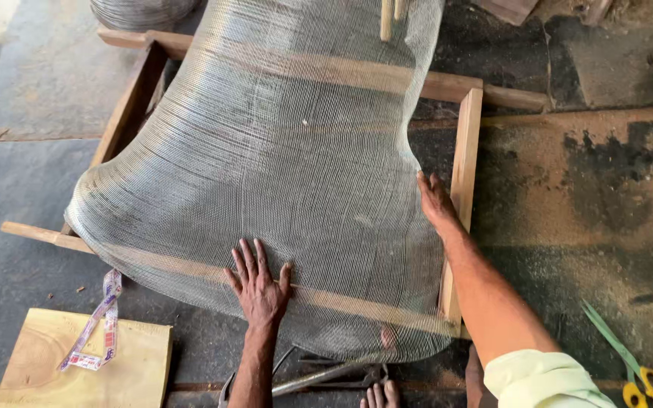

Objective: The person attaches a grey mesh fabric to a rectangular wooden frame using a hammer and nails. They stretch the mesh over the frame and systematically hammer nails along the edges to secure it in place.

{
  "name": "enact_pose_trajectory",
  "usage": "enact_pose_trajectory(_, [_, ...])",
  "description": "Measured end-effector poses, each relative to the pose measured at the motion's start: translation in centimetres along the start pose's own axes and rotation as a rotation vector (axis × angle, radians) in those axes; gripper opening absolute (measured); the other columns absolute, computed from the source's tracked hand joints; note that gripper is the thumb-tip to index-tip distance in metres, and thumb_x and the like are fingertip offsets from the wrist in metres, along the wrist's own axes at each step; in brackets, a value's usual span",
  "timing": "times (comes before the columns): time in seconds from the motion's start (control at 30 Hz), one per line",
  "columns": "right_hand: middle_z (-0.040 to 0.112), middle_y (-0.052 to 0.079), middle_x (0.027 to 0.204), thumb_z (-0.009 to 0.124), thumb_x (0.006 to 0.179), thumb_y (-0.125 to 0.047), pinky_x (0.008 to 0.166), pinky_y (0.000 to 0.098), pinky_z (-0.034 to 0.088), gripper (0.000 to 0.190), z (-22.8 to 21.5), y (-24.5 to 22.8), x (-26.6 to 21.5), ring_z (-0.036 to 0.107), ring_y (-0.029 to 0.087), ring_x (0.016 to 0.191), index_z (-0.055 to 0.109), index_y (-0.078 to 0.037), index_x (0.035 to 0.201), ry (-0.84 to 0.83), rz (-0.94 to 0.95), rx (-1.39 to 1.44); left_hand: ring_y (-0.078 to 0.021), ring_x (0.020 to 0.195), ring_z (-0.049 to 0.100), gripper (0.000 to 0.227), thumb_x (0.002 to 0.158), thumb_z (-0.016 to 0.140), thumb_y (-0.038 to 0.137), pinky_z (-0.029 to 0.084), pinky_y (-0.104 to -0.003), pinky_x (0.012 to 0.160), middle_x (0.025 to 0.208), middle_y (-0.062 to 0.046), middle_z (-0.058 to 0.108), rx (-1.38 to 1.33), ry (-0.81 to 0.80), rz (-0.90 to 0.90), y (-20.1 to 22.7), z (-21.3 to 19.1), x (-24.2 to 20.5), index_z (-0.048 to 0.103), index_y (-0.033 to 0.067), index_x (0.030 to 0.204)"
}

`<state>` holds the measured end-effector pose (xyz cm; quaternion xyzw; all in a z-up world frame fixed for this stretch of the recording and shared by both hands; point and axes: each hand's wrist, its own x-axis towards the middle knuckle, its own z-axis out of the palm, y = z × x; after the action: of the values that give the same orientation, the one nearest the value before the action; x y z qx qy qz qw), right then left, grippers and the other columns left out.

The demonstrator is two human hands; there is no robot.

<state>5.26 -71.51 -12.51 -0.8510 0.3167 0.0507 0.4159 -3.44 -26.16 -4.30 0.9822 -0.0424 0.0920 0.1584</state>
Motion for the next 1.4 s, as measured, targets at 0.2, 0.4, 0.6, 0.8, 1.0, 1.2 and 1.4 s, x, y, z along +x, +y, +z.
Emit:
enact_pose_trajectory(0.2, [0.046, 0.024, 0.153, 0.029, 0.101, -0.072, 0.115, 0.0497, 0.038, 0.086, -1.4, 0.0, 1.7, 0.05, 0.04, 0.139, 0.044, -0.004, 0.152, -0.153, 0.0, 0.168, -0.0323, 0.159, 0.003, 0.091, 0.096, 0.036, 0.073, -0.007, -0.054, 0.125, 0.172, -0.012, 0.013, 0.004, -0.022, -0.022, 0.6, 0.0, 0.6, 0.021, 0.0133, 0.164])
enact_pose_trajectory(0.4, [0.055, 0.021, 0.15, 0.031, 0.097, -0.073, 0.108, 0.0509, 0.045, 0.089, -1.9, -3.7, 2.3, 0.053, 0.036, 0.137, 0.05, -0.004, 0.15, -0.152, 0.054, 0.229, -0.0312, 0.159, 0.004, 0.092, 0.096, 0.037, 0.073, -0.006, -0.054, 0.125, 0.172, -0.011, 0.012, 0.012, -0.018, -0.028, 0.5, 0.0, 1.0, 0.02, 0.0145, 0.164])
enact_pose_trajectory(0.6, [0.06, 0.017, 0.144, 0.029, 0.091, -0.08, 0.108, 0.0544, 0.044, 0.094, -3.0, -5.0, 4.8, 0.058, 0.034, 0.13, 0.049, -0.008, 0.15, -0.311, 0.147, 0.342, -0.0308, 0.159, 0.005, 0.094, 0.094, 0.04, 0.075, -0.005, -0.053, 0.126, 0.172, -0.01, 0.013, 0.03, -0.023, -0.046, 1.0, 0.1, 0.9, 0.021, 0.0143, 0.164])
enact_pose_trajectory(0.8, [0.055, 0.017, 0.148, 0.033, 0.089, -0.085, 0.112, 0.0557, 0.038, 0.101, -2.1, -5.6, 5.8, 0.05, 0.034, 0.135, 0.051, -0.006, 0.149, -0.398, 0.223, 0.323, -0.0323, 0.159, 0.008, 0.094, 0.093, 0.043, 0.073, -0.002, -0.054, 0.126, 0.172, -0.011, 0.016, 0.04, -0.006, -0.051, 1.0, -0.4, 1.0, 0.024, 0.0143, 0.163])
enact_pose_trajectory(1.0, [0.059, 0.013, 0.144, 0.046, 0.085, -0.076, 0.108, 0.0577, 0.039, 0.087, -3.5, -5.7, 7.3, 0.053, 0.034, 0.13, 0.055, -0.014, 0.146, -0.47, 0.334, 0.446, -0.0317, 0.159, 0.008, 0.094, 0.093, 0.041, 0.074, -0.002, -0.053, 0.127, 0.172, -0.012, 0.017, 0.004, -0.006, -0.079, 1.5, -0.6, 1.3, 0.024, 0.0146, 0.164])
enact_pose_trajectory(1.2, [0.068, 0.005, 0.108, 0.081, 0.105, -0.024, 0.083, 0.0341, 0.056, 0.024, -12.3, -3.4, 3.6, 0.065, 0.017, 0.095, 0.066, -0.007, 0.114, -0.355, -0.031, 1.359, -0.0311, 0.159, 0.008, 0.095, 0.092, 0.041, 0.076, -0.003, -0.053, 0.126, 0.171, -0.012, 0.017, 0.008, -0.046, -0.109, 1.4, -0.7, 1.3, 0.023, 0.0147, 0.163])
enact_pose_trajectory(1.4, [0.058, 0.003, 0.1, 0.071, 0.111, -0.007, 0.075, 0.033, 0.051, 0.013, -19.1, -7.2, -3.5, 0.056, 0.017, 0.086, 0.058, -0.007, 0.109, 0.403, -0.611, 1.114, -0.0342, 0.158, 0.01, 0.098, 0.092, 0.037, 0.079, 0.001, -0.056, 0.125, 0.171, -0.013, 0.017, 0.065, -0.132, -0.085, 2.3, 0.6, 2.4, 0.022, 0.0132, 0.164])
